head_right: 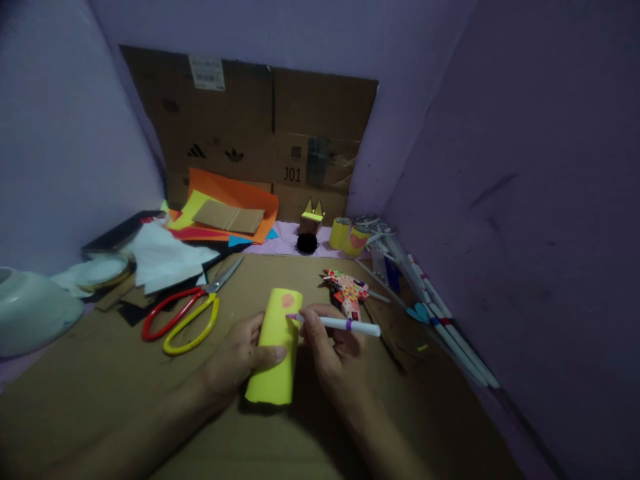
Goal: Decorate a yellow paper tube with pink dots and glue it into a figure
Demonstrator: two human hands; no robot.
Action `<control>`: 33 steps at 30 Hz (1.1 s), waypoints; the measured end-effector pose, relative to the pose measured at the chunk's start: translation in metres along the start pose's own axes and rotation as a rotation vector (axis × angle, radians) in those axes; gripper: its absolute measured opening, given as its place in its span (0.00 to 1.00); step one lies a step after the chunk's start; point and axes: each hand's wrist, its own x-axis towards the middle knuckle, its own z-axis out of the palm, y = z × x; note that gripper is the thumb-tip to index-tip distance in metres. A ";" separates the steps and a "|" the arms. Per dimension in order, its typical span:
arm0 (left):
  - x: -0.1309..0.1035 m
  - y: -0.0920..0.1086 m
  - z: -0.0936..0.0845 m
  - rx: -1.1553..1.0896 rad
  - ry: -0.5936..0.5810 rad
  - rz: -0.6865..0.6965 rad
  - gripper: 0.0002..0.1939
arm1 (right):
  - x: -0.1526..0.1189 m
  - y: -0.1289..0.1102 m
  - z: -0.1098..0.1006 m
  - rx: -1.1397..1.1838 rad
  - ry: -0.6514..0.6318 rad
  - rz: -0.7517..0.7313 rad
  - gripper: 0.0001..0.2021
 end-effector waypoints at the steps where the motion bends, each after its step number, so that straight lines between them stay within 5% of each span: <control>1: 0.000 0.000 0.000 0.002 -0.004 0.003 0.24 | 0.000 -0.001 0.000 0.012 -0.004 0.005 0.10; 33: -0.002 0.000 0.002 -0.002 -0.006 0.016 0.21 | 0.001 -0.004 0.001 0.008 -0.041 -0.023 0.12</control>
